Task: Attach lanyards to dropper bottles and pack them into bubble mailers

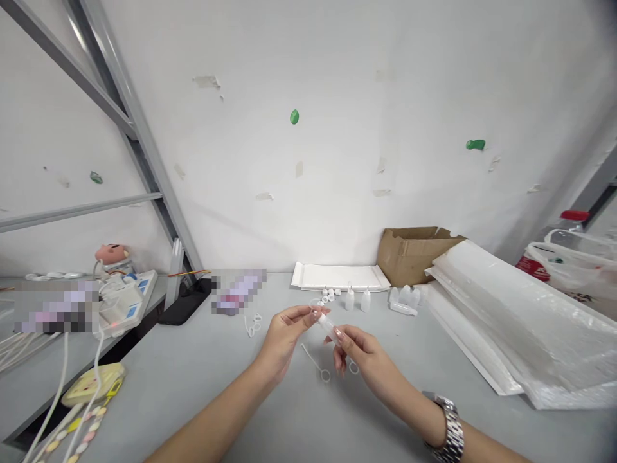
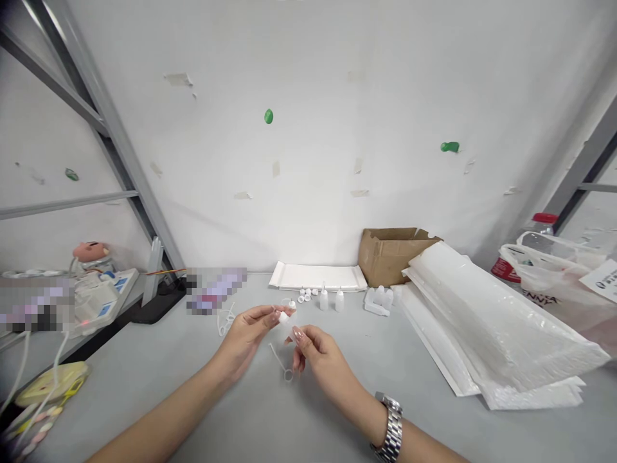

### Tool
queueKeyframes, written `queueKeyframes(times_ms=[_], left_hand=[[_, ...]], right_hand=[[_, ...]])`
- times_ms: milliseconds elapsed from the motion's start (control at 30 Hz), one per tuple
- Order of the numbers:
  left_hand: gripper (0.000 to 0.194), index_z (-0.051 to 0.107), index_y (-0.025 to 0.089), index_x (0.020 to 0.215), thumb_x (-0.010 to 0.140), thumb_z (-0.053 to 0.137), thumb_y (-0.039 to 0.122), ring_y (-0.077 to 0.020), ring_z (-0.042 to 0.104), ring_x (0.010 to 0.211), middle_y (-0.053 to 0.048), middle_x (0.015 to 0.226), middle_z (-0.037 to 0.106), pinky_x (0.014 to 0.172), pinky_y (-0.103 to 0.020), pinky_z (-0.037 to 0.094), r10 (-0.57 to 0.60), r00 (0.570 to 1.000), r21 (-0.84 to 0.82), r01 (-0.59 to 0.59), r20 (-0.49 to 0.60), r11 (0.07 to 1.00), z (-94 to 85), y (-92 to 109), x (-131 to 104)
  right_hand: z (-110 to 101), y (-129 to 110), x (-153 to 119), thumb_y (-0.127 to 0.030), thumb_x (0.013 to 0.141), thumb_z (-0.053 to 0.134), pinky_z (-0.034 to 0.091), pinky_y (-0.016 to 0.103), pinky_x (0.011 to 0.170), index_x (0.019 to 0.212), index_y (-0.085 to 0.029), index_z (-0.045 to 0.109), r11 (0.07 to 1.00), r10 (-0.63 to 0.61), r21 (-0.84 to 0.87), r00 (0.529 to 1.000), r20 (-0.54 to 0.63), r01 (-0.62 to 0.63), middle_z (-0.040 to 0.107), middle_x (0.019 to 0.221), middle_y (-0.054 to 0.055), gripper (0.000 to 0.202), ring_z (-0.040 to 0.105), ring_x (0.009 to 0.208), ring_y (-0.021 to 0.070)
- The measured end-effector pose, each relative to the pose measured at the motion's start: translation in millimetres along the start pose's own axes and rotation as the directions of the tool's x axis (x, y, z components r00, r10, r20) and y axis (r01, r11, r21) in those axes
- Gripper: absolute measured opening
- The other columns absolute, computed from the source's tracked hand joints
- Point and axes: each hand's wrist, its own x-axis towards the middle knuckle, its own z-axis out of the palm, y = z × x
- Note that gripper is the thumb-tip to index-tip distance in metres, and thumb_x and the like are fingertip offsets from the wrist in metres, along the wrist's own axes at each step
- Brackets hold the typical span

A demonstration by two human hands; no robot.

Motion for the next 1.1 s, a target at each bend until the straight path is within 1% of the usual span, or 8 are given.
queueKeyframes(times_ms=[167, 233, 267, 433, 600, 800, 1000, 1100], left_hand=[[0.022, 0.069, 0.018, 0.082, 0.069, 0.065, 0.036, -0.0227, 0.059, 0.099, -0.007, 0.099, 0.07, 0.088, -0.032, 0.042, 0.046, 0.996, 0.175, -0.033, -0.072, 0.984, -8.4, 9, 5], [0.024, 0.068, 0.019, 0.082, 0.068, 0.064, 0.038, -0.0223, 0.061, 0.093, -0.005, 0.098, 0.07, 0.083, -0.031, 0.044, 0.132, 0.971, 0.356, -0.054, -0.2, 0.933, -21.8, 13, 13], [0.023, 0.068, 0.02, 0.08, 0.068, 0.063, 0.039, -0.0219, 0.061, 0.093, -0.004, 0.097, 0.07, 0.083, -0.031, 0.044, 0.196, 0.946, 0.478, -0.051, -0.257, 0.877, -29.8, 14, 17], [0.017, 0.069, 0.021, 0.073, 0.059, 0.067, 0.031, -0.0245, 0.061, 0.085, -0.004, 0.08, 0.071, 0.079, -0.034, 0.043, 0.207, 0.93, 0.594, 0.014, -0.303, 0.804, -57.5, 2, 38], [0.015, 0.069, 0.021, 0.073, 0.062, 0.063, 0.029, -0.0219, 0.063, 0.083, -0.004, 0.082, 0.072, 0.076, -0.03, 0.044, 0.183, 0.952, 0.595, -0.002, -0.244, 0.804, -51.0, -15, 47], [0.038, 0.066, 0.023, 0.095, 0.059, 0.069, 0.033, -0.0232, 0.06, 0.095, -0.005, 0.095, 0.07, 0.082, -0.03, 0.042, 0.164, 0.968, 0.58, -0.023, -0.192, 0.814, -47.8, -6, 39], [0.029, 0.065, 0.025, 0.09, 0.066, 0.065, 0.042, -0.0194, 0.055, 0.088, -0.003, 0.095, 0.061, 0.076, -0.029, 0.041, 0.459, 0.875, 0.698, -0.233, -0.153, 0.677, -37.8, 28, 12], [0.027, 0.067, 0.026, 0.085, 0.064, 0.068, 0.041, -0.0174, 0.054, 0.08, -0.001, 0.087, 0.059, 0.069, -0.027, 0.041, 0.101, 0.971, 0.718, -0.229, 0.217, 0.657, -29.7, 26, 1]], right_hand=[[-14, -7, 3, -0.049, 0.089, 0.03, 0.044, 0.026, 0.058, 0.089, -0.017, 0.057, 0.919, -0.044, -0.394, 0.998, -0.041, 0.024, 0.062, 0.065, 0.002, 0.042, 0.056, 0.057, 0.0142], [-35, -11, 8, -0.041, 0.092, 0.03, 0.044, 0.028, 0.067, 0.101, -0.019, 0.056, 0.664, -0.154, -0.748, 0.979, -0.133, 0.003, 0.065, 0.08, 0.004, 0.035, 0.06, 0.07, 0.0156], [-47, -11, 11, -0.038, 0.092, 0.032, 0.043, 0.029, 0.072, 0.1, -0.021, 0.057, 0.416, -0.225, -0.905, 0.955, -0.194, -0.086, 0.066, 0.086, 0.004, 0.031, 0.06, 0.076, 0.0166], [-107, 4, 22, -0.013, 0.083, 0.04, 0.037, 0.046, 0.073, 0.088, -0.007, 0.06, 0.14, -0.223, -0.915, 0.888, -0.402, -0.378, 0.06, 0.09, 0.021, 0.022, 0.056, 0.089, 0.0332], [-121, 21, 25, -0.004, 0.076, 0.043, 0.037, 0.045, 0.07, 0.08, -0.006, 0.059, 0.007, -0.14, -0.917, 0.908, -0.395, -0.398, 0.06, 0.09, 0.022, 0.017, 0.059, 0.082, 0.0319], [-116, 20, 25, -0.005, 0.072, 0.046, 0.036, 0.044, 0.07, 0.08, -0.006, 0.057, 0.045, -0.076, -0.932, 0.929, -0.362, -0.36, 0.061, 0.09, 0.023, 0.014, 0.059, 0.084, 0.0333], [-111, -5, 21, -0.02, 0.076, 0.046, 0.04, 0.032, 0.064, 0.085, -0.014, 0.051, 0.271, -0.053, -0.898, 0.926, -0.373, -0.346, 0.063, 0.076, 0.009, 0.011, 0.059, 0.07, 0.0212], [-100, -21, 16, -0.032, 0.079, 0.048, 0.038, 0.024, 0.052, 0.083, -0.019, 0.048, 0.621, -0.038, -0.758, 0.958, -0.283, -0.2, 0.057, 0.067, 0.001, 0.014, 0.054, 0.06, 0.0148]])
